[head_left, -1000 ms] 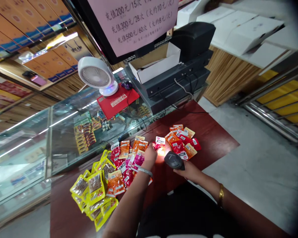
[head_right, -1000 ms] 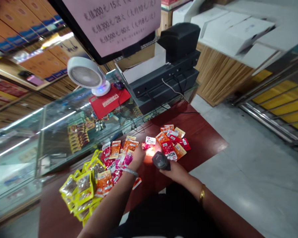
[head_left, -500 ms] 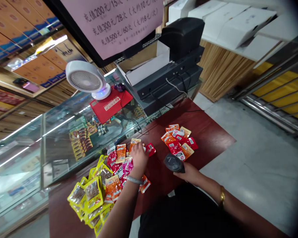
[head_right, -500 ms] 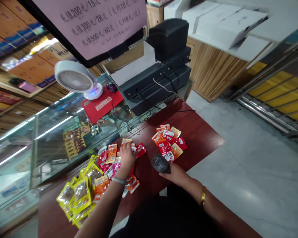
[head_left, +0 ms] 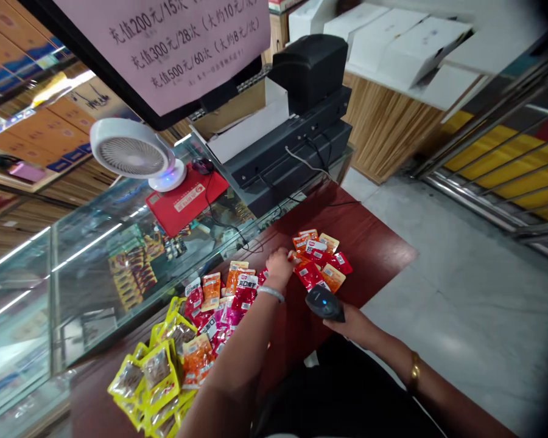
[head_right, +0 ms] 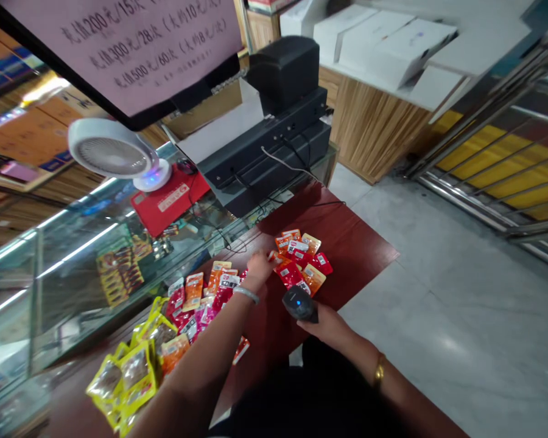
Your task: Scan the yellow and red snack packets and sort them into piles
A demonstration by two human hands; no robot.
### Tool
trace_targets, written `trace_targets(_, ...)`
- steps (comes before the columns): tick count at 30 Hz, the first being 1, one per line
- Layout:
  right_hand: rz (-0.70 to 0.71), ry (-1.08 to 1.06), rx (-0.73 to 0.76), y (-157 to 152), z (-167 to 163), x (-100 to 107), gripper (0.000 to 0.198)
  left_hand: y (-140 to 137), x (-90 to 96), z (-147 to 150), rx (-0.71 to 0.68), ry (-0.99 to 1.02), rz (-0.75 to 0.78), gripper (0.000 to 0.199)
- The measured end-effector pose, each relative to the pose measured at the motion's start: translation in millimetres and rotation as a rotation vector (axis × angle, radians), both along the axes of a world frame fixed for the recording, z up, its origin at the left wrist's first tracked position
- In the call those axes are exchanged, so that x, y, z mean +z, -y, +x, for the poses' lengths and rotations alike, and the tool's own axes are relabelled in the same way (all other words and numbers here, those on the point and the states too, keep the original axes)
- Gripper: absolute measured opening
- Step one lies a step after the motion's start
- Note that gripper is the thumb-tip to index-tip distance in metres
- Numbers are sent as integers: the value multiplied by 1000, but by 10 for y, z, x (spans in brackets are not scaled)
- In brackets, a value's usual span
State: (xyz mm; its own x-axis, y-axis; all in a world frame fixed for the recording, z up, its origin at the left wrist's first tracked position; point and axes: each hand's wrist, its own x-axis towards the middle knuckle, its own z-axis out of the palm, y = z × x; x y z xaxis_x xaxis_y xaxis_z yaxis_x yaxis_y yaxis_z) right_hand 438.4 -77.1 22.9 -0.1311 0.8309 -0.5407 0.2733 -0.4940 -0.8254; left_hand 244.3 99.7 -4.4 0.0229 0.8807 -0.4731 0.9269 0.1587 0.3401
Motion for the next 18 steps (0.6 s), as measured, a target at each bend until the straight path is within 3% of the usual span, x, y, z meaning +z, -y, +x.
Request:
trace_targets(3, 16, -7, 34, -40, -22, 2, 40, 60, -9, -274, 148, 148, -36, 41)
trace_targets(8, 52, -43, 82, -149, -124, -12, 41, 258, 16, -748, 364, 331, 74, 32)
trace_targets(14, 116, -79, 138, -286, -303, 52, 42, 570, 73, -1045, 485, 446, 96, 34)
trace_targets(18, 156, -70, 200, -323, -390, 49, 45, 759, 71, -1155, 478, 445, 131, 30)
